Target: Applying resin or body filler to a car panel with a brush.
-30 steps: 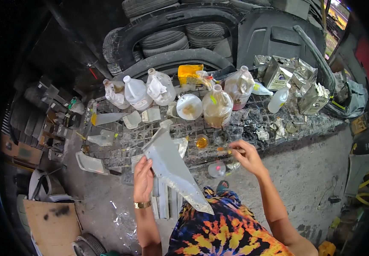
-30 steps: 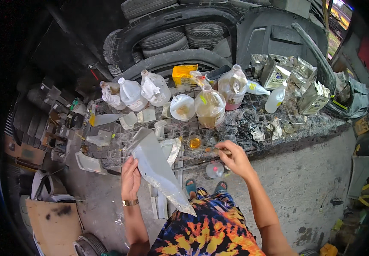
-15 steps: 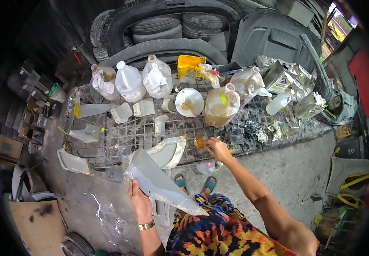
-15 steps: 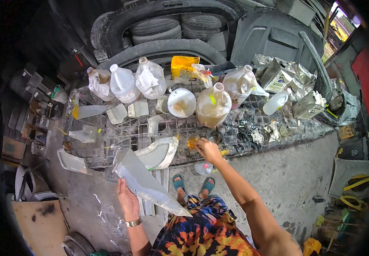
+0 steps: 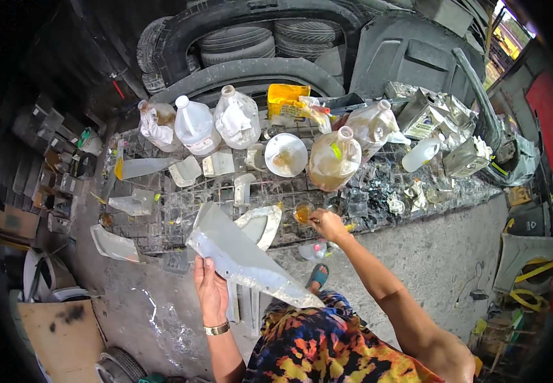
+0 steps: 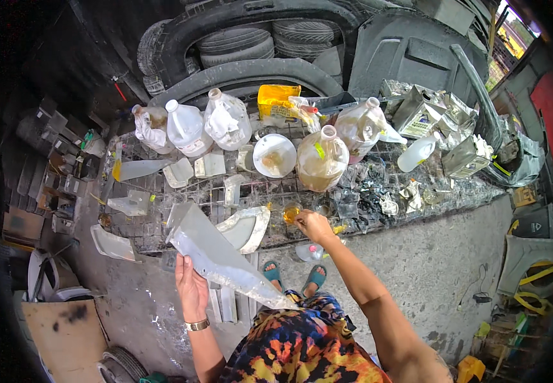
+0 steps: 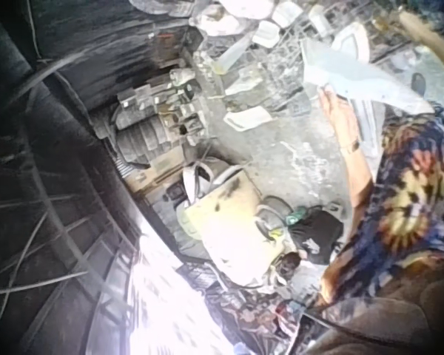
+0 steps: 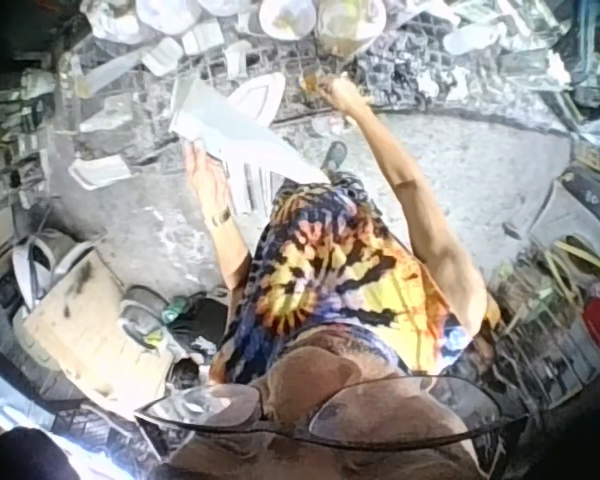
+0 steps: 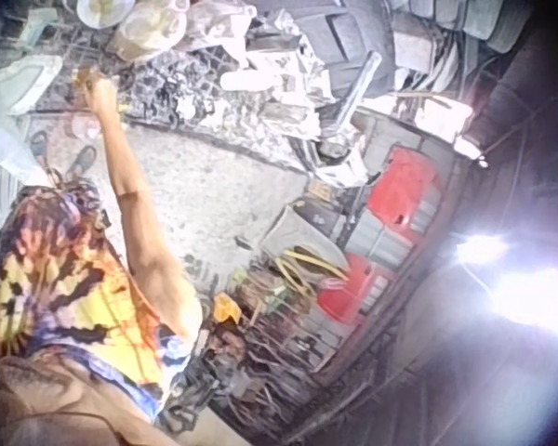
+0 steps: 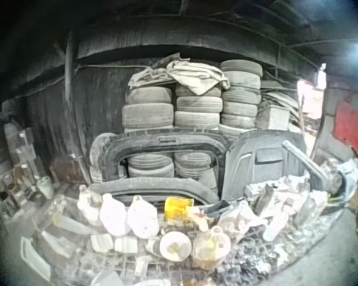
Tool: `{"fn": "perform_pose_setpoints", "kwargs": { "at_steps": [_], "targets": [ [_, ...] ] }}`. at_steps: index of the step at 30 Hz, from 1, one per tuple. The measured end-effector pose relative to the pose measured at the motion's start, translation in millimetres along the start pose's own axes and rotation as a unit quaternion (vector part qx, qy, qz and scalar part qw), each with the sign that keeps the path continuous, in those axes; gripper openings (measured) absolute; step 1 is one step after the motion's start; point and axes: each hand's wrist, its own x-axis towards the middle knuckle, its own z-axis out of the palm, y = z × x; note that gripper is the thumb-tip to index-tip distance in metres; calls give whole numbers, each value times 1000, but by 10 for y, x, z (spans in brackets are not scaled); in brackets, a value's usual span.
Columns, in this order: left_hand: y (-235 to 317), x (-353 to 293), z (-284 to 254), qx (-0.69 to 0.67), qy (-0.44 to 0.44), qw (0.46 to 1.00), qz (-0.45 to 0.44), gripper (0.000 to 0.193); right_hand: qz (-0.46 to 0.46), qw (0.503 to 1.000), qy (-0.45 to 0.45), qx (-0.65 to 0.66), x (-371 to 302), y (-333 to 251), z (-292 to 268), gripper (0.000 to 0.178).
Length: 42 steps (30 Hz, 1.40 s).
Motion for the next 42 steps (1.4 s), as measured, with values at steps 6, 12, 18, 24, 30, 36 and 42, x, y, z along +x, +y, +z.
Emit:
{"fn": "perform_pose_setpoints", "kwargs": {
  "at_steps": [6,12,18,24,30,36,42],
  "targets": [
    [-29,42,305,19,-20,999,18,42,83,921,160,345,-107,196,-106,22],
    [-99,289,568,43,64,993,89,52,224,596,169,752,-363,118,-621,20],
    [-30,373,759,77,6,989,128,44,105,627,149,757,-691,-711,-1418,19],
    [8,230,1092,147,-84,979,115,34,33,636,146,757,-835,-1146,-1663,21],
    [-30,209,1138,172,-85,978,84,51,-135,849,205,468,-929,-1528,-1756,15],
    [-52,249,1080,176,-101,975,92,51,-282,922,146,222,-1123,-1608,-1938,10],
    [78,164,1209,184,-94,974,92,48,-261,918,199,221,-1082,-1761,-2035,12]
  ]
}}
